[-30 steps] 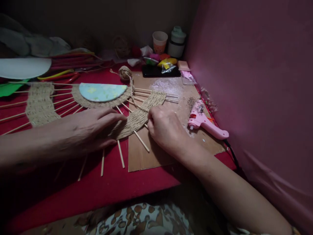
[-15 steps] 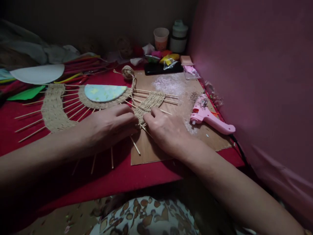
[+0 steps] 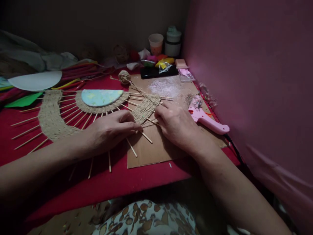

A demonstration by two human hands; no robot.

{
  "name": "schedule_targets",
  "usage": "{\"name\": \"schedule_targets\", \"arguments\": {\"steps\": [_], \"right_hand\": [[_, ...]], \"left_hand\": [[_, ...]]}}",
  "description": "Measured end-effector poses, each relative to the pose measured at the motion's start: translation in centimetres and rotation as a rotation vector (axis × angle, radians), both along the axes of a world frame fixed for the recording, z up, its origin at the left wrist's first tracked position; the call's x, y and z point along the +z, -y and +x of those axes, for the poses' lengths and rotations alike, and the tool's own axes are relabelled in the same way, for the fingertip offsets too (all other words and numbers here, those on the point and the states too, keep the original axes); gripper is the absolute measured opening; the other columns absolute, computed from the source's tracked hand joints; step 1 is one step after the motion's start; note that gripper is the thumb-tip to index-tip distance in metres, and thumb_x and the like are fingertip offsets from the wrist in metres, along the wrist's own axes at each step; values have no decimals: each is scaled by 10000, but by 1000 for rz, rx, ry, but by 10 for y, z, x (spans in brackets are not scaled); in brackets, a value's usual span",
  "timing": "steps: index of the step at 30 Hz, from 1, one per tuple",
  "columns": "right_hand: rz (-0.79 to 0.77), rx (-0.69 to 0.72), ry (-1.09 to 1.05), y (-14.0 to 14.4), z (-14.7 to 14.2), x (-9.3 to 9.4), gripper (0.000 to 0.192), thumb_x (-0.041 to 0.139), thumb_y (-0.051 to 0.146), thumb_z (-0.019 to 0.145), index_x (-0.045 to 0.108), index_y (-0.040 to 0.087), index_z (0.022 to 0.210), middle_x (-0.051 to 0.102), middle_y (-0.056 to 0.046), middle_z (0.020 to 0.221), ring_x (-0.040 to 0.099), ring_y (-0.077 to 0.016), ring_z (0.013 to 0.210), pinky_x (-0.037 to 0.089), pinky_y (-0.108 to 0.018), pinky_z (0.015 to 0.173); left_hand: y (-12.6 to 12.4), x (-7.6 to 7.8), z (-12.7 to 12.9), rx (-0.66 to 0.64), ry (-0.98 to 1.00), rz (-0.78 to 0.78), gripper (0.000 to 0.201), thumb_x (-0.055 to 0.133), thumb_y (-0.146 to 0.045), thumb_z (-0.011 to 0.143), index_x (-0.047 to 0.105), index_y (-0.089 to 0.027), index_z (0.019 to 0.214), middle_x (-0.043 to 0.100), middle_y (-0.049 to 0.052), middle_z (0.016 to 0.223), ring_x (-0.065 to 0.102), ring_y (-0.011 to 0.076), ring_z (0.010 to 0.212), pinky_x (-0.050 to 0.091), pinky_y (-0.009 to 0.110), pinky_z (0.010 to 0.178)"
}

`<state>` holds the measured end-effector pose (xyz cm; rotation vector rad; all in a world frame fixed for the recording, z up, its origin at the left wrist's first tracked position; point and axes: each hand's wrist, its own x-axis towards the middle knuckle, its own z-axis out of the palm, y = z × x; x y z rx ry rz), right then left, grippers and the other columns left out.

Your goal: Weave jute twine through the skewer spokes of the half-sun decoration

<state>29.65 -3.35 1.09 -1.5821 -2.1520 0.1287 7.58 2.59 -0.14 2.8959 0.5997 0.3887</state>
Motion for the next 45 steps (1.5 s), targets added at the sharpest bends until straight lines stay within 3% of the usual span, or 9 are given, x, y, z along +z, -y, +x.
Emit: {"name": "schedule_targets", "arguments": {"steps": [10, 15, 22, 27, 32, 39, 42, 45], "right_hand": [[-178, 10, 54, 10, 17, 9, 118, 493, 113, 749, 589, 180, 737, 611, -21, 737, 512, -139, 673, 363, -267, 641], [-182, 94, 0, 14, 20, 12, 116, 518, 92, 739, 589, 183, 731, 592, 13, 684, 501, -111, 633, 358, -231, 599], [-179, 134, 125, 11, 20, 9, 159, 513, 108, 787, 586, 170, 661, 569, -13, 704, 476, -112, 628, 343, -246, 593], [-85, 74, 262, 1, 22, 2, 153, 481, 127, 829, 583, 163, 721, 564, -45, 771, 462, -129, 644, 334, -273, 600], [13, -14, 325, -16, 18, 9, 190, 433, 133, 877, 597, 163, 786, 557, -67, 810, 452, -150, 674, 314, -295, 610], [-41, -131, 347, -40, 2, 6, 197, 417, 123, 868, 605, 183, 882, 586, -94, 891, 429, -162, 644, 268, -304, 565], [-22, -153, 359, -44, -2, -1, 204, 408, 120, 873, 605, 175, 873, 582, -112, 973, 462, -188, 736, 302, -305, 594], [13, -147, 382, -45, -2, -7, 226, 385, 116, 884, 606, 158, 869, 580, -123, 989, 478, -216, 837, 335, -315, 645]], "left_hand": [[-2, -2, 0, 0, 14, -37, 262, 419, -238, 951, 660, -182, 1038, 538, 61, 853, 503, 141, 747, 420, 247, 626], [-2, -2, 0, -1, 16, -58, 256, 420, -227, 949, 653, -174, 1041, 540, 65, 859, 498, 142, 752, 416, 253, 625], [-4, -6, -3, -27, 22, -48, 231, 438, -231, 948, 644, -203, 1046, 532, 55, 853, 473, 133, 726, 387, 256, 602], [-3, -4, -2, -24, 11, -57, 238, 420, -222, 949, 639, -201, 1041, 525, 55, 851, 468, 137, 725, 387, 259, 600], [-3, -4, -1, -5, -1, -50, 241, 403, -219, 955, 630, -200, 1037, 519, 52, 858, 481, 143, 759, 417, 276, 662], [-1, -4, -4, -11, 58, -70, 261, 378, -218, 958, 576, -156, 1116, 531, 83, 934, 487, 164, 834, 443, 298, 721], [-3, 2, -5, 36, 65, 5, 235, 415, -234, 940, 582, -144, 1080, 550, 111, 1009, 485, 200, 915, 438, 358, 807], [-13, 9, -10, 177, 36, 174, 235, 453, -282, 913, 600, -147, 1036, 569, 137, 1051, 480, 251, 955, 416, 432, 839]]}}
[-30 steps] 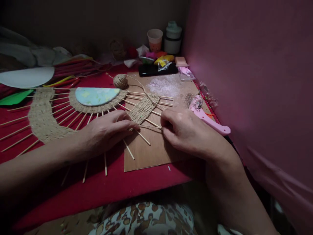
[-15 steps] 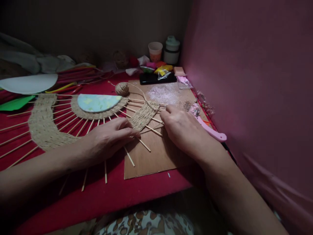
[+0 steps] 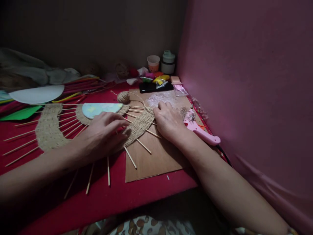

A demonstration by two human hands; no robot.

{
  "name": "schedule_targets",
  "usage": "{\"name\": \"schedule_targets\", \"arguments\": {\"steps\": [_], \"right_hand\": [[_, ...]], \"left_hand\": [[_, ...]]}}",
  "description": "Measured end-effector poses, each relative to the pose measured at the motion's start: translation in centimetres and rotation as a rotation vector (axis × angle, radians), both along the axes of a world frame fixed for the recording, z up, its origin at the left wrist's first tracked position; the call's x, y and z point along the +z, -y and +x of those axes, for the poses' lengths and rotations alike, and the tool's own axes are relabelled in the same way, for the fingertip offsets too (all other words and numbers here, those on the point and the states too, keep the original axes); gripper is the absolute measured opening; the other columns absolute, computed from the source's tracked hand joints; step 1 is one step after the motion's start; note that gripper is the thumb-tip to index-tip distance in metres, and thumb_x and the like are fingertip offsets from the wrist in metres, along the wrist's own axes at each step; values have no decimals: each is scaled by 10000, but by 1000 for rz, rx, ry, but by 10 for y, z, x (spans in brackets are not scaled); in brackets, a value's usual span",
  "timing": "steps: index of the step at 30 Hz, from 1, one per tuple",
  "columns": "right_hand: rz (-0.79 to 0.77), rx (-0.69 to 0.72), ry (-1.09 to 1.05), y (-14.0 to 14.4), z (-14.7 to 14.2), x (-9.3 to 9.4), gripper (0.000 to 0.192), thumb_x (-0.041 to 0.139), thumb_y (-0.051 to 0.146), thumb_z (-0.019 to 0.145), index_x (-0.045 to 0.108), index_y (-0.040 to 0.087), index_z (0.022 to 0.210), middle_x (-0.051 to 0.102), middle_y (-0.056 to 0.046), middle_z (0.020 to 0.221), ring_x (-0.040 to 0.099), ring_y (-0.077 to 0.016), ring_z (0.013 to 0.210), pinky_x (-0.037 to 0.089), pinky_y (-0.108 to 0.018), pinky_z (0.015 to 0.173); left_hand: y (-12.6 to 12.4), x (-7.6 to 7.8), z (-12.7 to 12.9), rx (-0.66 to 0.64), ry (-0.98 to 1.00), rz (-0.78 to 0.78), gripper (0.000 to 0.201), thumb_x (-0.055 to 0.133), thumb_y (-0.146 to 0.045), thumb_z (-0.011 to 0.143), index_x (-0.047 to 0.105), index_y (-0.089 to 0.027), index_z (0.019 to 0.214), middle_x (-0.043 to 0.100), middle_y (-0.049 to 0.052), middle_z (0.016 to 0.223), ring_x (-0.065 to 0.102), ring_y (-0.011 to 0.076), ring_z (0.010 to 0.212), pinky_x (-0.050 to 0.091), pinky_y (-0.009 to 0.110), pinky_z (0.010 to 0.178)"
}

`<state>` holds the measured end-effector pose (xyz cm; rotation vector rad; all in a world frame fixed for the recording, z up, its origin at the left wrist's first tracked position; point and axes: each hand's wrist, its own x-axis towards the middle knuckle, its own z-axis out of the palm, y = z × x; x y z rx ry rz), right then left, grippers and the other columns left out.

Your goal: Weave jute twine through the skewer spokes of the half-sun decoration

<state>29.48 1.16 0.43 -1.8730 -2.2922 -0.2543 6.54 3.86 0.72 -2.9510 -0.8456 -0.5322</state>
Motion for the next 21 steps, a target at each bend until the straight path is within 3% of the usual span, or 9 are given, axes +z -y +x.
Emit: {"name": "schedule_targets", "arguments": {"steps": [4, 8, 13, 21], "right_hand": [[-9, -11, -61, -2, 1, -4, 229, 382, 116, 883, 607, 155, 863, 585, -115, 955, 479, -198, 798, 334, -309, 646], [17, 23, -59, -1, 2, -5, 220, 394, 121, 876, 598, 156, 803, 583, -106, 893, 475, -182, 756, 324, -301, 638], [57, 84, -29, 6, 6, -11, 202, 409, 126, 858, 558, 166, 727, 555, -70, 786, 451, -160, 691, 310, -286, 617], [108, 137, 24, 5, 8, -15, 210, 399, 122, 835, 507, 178, 663, 519, -68, 719, 431, -170, 650, 305, -294, 593]], "left_hand": [[-31, 4, -26, 231, -107, 160, 316, 458, -353, 888, 584, -167, 1110, 567, 158, 1088, 494, 282, 932, 418, 441, 793], [-62, 7, -62, 416, -245, 130, 376, 443, -296, 848, 562, -158, 1177, 557, 175, 1083, 507, 312, 964, 423, 445, 784], [-68, 11, -77, 426, -373, -59, 410, 425, -222, 837, 509, -179, 1235, 542, 137, 1129, 517, 259, 1009, 433, 381, 831], [-57, 6, -72, 464, -338, -78, 362, 366, -124, 844, 505, -177, 1174, 521, 138, 1126, 516, 247, 1000, 438, 369, 821]]}}
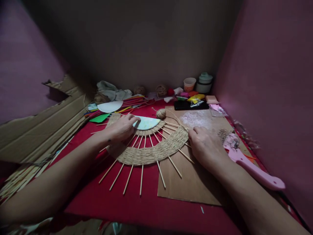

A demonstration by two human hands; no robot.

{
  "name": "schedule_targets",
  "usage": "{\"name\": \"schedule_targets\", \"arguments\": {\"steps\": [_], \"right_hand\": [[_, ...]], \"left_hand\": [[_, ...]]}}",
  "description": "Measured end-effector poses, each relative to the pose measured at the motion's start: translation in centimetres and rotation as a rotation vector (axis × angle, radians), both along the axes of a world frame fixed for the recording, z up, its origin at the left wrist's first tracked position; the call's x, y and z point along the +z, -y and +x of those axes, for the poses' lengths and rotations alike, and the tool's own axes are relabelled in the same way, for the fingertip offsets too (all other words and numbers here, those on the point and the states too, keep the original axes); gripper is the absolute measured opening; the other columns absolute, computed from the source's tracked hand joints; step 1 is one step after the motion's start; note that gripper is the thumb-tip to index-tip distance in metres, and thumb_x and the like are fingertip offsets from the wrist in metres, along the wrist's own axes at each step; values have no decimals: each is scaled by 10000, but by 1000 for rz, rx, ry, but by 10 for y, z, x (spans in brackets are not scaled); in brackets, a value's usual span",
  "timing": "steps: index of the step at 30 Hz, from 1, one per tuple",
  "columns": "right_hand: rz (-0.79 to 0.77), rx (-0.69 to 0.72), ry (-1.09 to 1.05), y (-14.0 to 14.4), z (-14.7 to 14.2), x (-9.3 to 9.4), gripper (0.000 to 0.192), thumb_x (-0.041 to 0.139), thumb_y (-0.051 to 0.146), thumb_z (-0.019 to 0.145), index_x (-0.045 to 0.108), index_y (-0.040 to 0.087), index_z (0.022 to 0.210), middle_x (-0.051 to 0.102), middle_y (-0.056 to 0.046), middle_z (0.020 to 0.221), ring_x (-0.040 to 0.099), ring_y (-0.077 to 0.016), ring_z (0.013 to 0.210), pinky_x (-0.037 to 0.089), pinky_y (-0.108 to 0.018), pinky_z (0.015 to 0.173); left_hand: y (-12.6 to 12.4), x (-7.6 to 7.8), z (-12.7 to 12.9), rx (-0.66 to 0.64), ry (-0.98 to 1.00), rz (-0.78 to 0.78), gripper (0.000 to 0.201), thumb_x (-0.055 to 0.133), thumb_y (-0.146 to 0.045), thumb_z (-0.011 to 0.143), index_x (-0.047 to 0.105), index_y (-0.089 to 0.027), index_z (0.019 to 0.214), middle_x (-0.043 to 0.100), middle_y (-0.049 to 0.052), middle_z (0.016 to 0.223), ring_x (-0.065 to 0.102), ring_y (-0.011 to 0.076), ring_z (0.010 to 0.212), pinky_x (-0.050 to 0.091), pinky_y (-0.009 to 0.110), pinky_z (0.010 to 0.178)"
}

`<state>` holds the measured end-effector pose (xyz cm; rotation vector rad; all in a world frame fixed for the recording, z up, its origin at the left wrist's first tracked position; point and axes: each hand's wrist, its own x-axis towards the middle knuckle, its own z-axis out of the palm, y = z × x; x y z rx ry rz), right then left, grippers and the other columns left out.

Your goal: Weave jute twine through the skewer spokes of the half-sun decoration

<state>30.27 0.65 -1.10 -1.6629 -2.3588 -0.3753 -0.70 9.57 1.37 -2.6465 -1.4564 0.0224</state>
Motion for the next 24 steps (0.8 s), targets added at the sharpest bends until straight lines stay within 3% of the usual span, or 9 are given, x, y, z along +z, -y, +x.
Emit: {"name": "schedule_targets", "arguments": {"steps": [6, 9, 15, 17, 19, 22, 24], "right_hand": [[6, 27, -43, 1, 2, -3, 197, 408, 124, 827, 476, 181, 651, 507, -56, 711, 445, -162, 649, 322, -284, 605], [5, 43, -50, 2, 3, -3, 202, 406, 130, 833, 463, 183, 647, 501, -51, 707, 448, -159, 648, 326, -282, 608], [40, 76, -47, 1, 6, -7, 209, 402, 140, 847, 480, 180, 658, 510, -61, 716, 452, -167, 672, 330, -288, 618], [41, 80, -48, 0, 5, -7, 216, 402, 149, 857, 493, 173, 663, 517, -66, 725, 457, -166, 674, 331, -286, 615], [35, 76, -44, 0, 5, -7, 216, 405, 148, 859, 507, 165, 669, 524, -69, 732, 459, -164, 669, 331, -286, 612], [39, 55, -33, -1, 4, -7, 216, 407, 140, 858, 529, 158, 681, 530, -72, 734, 460, -169, 678, 331, -291, 624], [30, 44, -25, -1, 3, -6, 213, 407, 135, 859, 543, 154, 697, 540, -75, 745, 462, -171, 688, 329, -293, 631]], "left_hand": [[-1, 1, -3, 109, -67, 24, 363, 351, -172, 863, 494, -193, 1196, 526, 126, 1052, 549, 240, 879, 441, 353, 745], [5, 0, 0, 100, -92, 34, 365, 359, -156, 848, 506, -197, 1179, 520, 122, 1050, 553, 230, 854, 439, 342, 729], [1, 6, -3, 143, -5, 19, 362, 382, -236, 865, 532, -225, 1195, 545, 97, 1083, 583, 208, 894, 465, 309, 774], [-9, 12, -16, 244, 60, 19, 414, 449, -268, 837, 519, -244, 1244, 559, 74, 1134, 595, 189, 960, 460, 271, 851], [-21, 17, -36, 368, 76, 76, 487, 446, -243, 820, 484, -192, 1302, 554, 118, 1196, 565, 229, 1090, 433, 299, 937], [-37, 17, -72, 558, 78, 101, 521, 439, -292, 814, 490, -100, 1296, 549, 213, 1232, 560, 332, 1116, 444, 412, 924], [-44, 13, -91, 628, 73, 53, 521, 479, -341, 787, 546, -72, 1228, 598, 229, 1174, 579, 360, 1079, 461, 418, 881]]}}
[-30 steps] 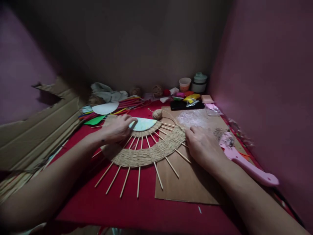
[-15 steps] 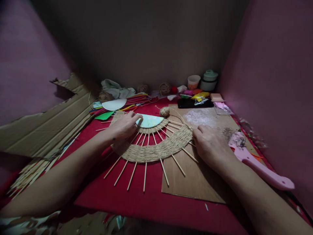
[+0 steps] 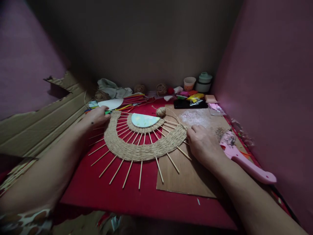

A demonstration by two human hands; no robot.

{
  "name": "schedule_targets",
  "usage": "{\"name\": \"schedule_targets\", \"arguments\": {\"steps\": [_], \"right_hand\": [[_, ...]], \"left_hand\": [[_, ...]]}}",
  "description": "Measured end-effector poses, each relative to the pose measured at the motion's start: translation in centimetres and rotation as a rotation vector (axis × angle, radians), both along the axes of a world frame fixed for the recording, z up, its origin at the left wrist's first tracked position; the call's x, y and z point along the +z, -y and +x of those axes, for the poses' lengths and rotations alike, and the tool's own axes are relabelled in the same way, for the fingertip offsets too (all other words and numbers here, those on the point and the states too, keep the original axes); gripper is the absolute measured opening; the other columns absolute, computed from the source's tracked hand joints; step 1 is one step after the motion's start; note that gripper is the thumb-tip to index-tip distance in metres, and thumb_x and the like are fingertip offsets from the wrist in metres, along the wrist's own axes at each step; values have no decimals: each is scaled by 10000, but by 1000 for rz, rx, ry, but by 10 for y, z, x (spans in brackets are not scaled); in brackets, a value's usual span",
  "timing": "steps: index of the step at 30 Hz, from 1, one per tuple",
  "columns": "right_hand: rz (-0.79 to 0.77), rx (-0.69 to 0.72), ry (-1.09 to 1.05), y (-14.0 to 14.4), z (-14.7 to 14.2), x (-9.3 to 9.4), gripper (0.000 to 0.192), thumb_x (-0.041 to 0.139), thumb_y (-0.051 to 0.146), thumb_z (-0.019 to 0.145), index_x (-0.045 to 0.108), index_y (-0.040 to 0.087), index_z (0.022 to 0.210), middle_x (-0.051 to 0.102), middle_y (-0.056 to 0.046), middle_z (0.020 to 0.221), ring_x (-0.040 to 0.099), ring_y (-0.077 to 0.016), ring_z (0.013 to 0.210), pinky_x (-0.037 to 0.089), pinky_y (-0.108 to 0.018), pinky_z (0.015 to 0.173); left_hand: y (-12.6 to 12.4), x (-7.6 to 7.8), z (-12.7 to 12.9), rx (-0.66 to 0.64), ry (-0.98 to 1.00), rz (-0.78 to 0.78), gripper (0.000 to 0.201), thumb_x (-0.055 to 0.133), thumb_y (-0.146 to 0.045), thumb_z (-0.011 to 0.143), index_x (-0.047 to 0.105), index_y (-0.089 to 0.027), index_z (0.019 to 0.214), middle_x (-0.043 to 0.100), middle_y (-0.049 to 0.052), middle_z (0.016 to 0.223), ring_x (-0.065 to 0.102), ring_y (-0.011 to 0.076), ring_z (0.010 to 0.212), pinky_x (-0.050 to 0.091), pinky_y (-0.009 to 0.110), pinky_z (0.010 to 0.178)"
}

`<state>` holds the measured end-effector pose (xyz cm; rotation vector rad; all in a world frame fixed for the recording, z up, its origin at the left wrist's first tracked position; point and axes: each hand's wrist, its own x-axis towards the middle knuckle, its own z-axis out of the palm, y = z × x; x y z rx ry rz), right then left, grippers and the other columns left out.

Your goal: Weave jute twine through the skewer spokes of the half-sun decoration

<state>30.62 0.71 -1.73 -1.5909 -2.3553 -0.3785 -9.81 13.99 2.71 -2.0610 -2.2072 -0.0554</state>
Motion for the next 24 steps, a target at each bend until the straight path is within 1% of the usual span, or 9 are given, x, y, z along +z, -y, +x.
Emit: {"name": "schedule_targets", "arguments": {"steps": [1, 3, 7, 12, 15, 18, 21, 23, 24], "right_hand": [[-7, -6, 9, 0, -1, 1, 211, 408, 129, 858, 549, 152, 704, 544, -77, 752, 463, -171, 692, 327, -294, 635], [-22, -24, 46, 1, -3, 3, 200, 414, 110, 849, 559, 150, 716, 552, -80, 762, 459, -172, 695, 320, -295, 635], [-35, -72, 108, 3, -7, 7, 165, 449, 109, 833, 573, 149, 732, 556, -82, 772, 447, -176, 695, 298, -297, 616], [-60, -94, 102, 5, -8, 10, 158, 458, 127, 846, 576, 152, 744, 561, -81, 789, 454, -177, 711, 296, -292, 623], [-78, -101, 94, 5, -8, 11, 163, 454, 135, 856, 573, 154, 747, 565, -80, 803, 460, -176, 718, 294, -292, 621], [-75, -91, 80, 4, -7, 10, 172, 444, 125, 855, 566, 155, 738, 560, -76, 795, 453, -169, 702, 291, -290, 611], [-52, -64, 30, 3, -4, 7, 171, 446, 127, 843, 549, 162, 711, 553, -71, 776, 450, -164, 687, 299, -285, 612], [-47, -33, -13, 2, 0, 5, 174, 445, 132, 835, 532, 168, 688, 545, -68, 758, 460, -165, 694, 311, -283, 621], [-47, -19, -33, 2, 2, 4, 181, 438, 131, 835, 523, 170, 679, 540, -65, 747, 464, -164, 694, 317, -282, 626]], "left_hand": [[-3, -2, -7, 11, 11, -29, 509, 495, -378, 778, 585, -69, 1172, 619, 227, 1144, 590, 359, 1054, 467, 405, 865], [-7, -7, -15, 34, 42, -74, 508, 501, -425, 766, 613, -83, 1125, 656, 201, 1096, 617, 331, 992, 480, 367, 824], [-12, -8, -18, 69, 98, -119, 532, 486, -455, 746, 616, -104, 1125, 701, 153, 984, 647, 292, 871, 486, 324, 734], [-12, -4, -18, 13, 144, -151, 512, 494, -460, 701, 651, -128, 1057, 698, 134, 972, 635, 292, 902, 466, 314, 727], [-10, -3, -18, -18, 191, -180, 492, 501, -499, 683, 668, -145, 983, 698, 101, 873, 638, 262, 804, 459, 297, 647], [-7, -2, -17, -18, 229, -180, 498, 510, -536, 670, 667, -148, 940, 683, 76, 777, 618, 235, 703, 436, 287, 560], [1, 9, -12, -5, 247, -156, 489, 475, -538, 707, 665, -145, 928, 674, 75, 764, 608, 222, 687, 430, 284, 545], [10, 23, -5, 18, 233, -115, 469, 468, -522, 735, 667, -142, 924, 674, 84, 784, 615, 228, 728, 445, 291, 590], [15, 31, -1, 48, 198, -69, 454, 496, -514, 735, 671, -149, 942, 677, 86, 813, 618, 240, 774, 454, 300, 630]]}}
